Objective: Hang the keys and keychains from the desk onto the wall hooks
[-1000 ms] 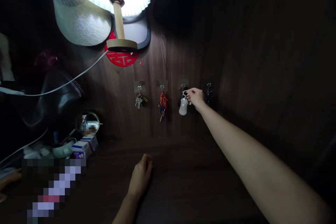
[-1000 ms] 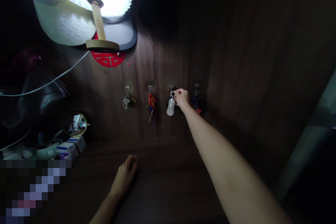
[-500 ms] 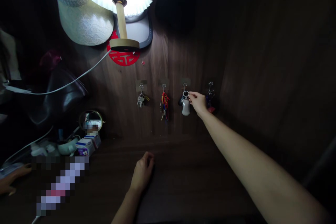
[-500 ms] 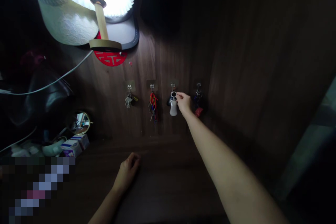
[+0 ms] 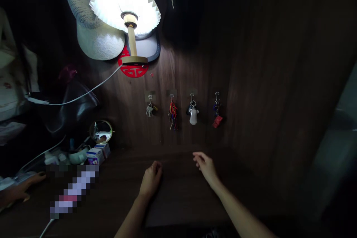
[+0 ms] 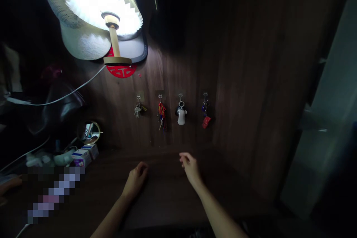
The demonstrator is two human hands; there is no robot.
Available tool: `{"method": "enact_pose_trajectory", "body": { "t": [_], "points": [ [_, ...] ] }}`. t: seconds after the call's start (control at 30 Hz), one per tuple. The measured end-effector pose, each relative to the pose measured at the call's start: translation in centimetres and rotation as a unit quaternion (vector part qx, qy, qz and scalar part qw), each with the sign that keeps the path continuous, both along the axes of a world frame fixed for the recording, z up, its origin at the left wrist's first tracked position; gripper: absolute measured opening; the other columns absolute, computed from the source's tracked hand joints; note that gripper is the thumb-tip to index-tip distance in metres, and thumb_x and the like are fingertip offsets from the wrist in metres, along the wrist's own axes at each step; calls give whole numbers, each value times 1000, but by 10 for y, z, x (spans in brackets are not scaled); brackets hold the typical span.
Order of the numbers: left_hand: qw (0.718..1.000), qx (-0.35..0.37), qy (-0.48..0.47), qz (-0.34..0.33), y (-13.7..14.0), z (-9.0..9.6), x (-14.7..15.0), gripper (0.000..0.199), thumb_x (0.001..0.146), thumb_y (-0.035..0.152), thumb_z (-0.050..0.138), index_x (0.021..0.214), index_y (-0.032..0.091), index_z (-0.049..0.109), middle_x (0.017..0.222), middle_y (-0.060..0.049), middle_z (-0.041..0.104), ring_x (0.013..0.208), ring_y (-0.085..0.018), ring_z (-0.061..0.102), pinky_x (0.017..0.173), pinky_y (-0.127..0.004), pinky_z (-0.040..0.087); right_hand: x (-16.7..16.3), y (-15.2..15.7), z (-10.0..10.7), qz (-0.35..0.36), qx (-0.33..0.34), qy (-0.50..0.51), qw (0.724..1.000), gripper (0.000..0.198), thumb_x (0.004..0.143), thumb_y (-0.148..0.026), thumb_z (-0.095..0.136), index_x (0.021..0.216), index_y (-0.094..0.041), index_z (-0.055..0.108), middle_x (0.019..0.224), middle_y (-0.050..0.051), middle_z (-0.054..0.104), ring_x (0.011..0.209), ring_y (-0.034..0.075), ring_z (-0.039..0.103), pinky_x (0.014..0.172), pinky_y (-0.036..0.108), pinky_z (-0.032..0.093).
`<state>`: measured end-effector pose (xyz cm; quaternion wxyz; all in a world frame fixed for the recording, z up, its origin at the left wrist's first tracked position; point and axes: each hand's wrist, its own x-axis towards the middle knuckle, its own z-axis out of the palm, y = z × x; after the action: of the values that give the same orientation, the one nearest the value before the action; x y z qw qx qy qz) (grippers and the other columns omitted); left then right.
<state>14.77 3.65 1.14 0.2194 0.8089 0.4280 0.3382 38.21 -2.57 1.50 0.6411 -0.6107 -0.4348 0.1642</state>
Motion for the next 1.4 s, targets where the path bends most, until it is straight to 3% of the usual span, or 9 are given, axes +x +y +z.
{"method": "enact_pose_trajectory", "body": {
  "t": [0.27, 0.47, 0.57, 0.7, 0.77, 0.87, 1.17, 1.27, 1.4],
  "points": [
    [996, -2, 76, -40, -16, 9, -2, 24, 88, 24, 37, 90, 22, 61, 89, -3, 68, 84, -15, 63, 73, -21, 41, -28, -52, -14, 90, -67, -101, 988, 31, 75, -46, 50, 76, -19, 67, 57, 0, 57, 59, 17, 56, 57, 26, 41],
    [976, -149, -61, -144, -59, 10, -12, 21, 78, 34, 52, 82, 20, 68, 77, 0, 67, 73, -14, 59, 66, -22, 40, -53, -78, 1, 233, -98, 43, 967, 31, 72, -45, 60, 84, -17, 68, 43, -7, 39, 40, 7, 31, 43, 20, 23],
    [905, -304, -232, -184, -83, 23, -28, 37, 70, 41, 62, 99, 19, 66, 53, 7, 48, 48, -7, 41, 52, -19, 33, -68, -92, 20, 378, -76, 208, 899, 39, 72, -42, 65, 102, -18, 65, 37, -12, 24, 36, 4, 14, 39, 20, 13],
    [783, -327, -475, -232, -109, 61, -53, 60, 64, 38, 70, 121, 28, 53, 40, 13, 19, 41, -4, 22, 63, -20, 40, -81, -104, 53, 467, 61, 330, 818, 57, 68, -38, 69, 123, -30, 53, 35, -14, 11, 35, 5, 7, 36, 19, 12],
    [732, -315, -543, -265, -116, 79, -63, 66, 62, 36, 71, 125, 33, 49, 39, 14, 11, 40, -5, 17, 71, -24, 44, -84, -107, 69, 469, 115, 342, 806, 66, 69, -38, 67, 130, -36, 42, 35, -15, 7, 33, 5, 2, 33, 19, 8],
    [704, -301, -578, -282, -118, 92, -71, 71, 62, 33, 70, 128, 38, 43, 39, 14, 6, 40, -5, 9, 74, -25, 47, -85, -106, 84, 428, 167, 348, 818, 74, 71, -38, 63, 137, -39, 29, 38, -15, 4, 35, 6, -2, 32, 20, 4],
    [715, -295, -564, -289, -108, 87, -68, 71, 67, 31, 66, 132, 34, 39, 39, 14, 8, 40, -5, 8, 74, -25, 47, -91, -96, 90, 430, 121, 291, 846, 72, 73, -40, 65, 136, -35, 32, 40, -13, 15, 37, 7, 7, 34, 20, 12],
    [729, -298, -548, -282, -98, 88, -63, 71, 68, 31, 66, 134, 29, 38, 40, 14, 12, 40, -5, 12, 68, -22, 44, -90, -78, 84, 401, 53, 244, 882, 63, 74, -40, 64, 132, -29, 42, 44, -10, 29, 41, 6, 17, 38, 19, 16],
    [836, -275, -424, -215, -74, 73, -56, 65, 71, 35, 64, 131, 22, 43, 46, 12, 27, 43, -4, 25, 55, -17, 35, -75, -47, 43, 258, -78, 70, 960, 51, 70, -45, 63, 115, -22, 59, 49, -6, 43, 44, 9, 37, 39, 19, 22]
  ]
}}
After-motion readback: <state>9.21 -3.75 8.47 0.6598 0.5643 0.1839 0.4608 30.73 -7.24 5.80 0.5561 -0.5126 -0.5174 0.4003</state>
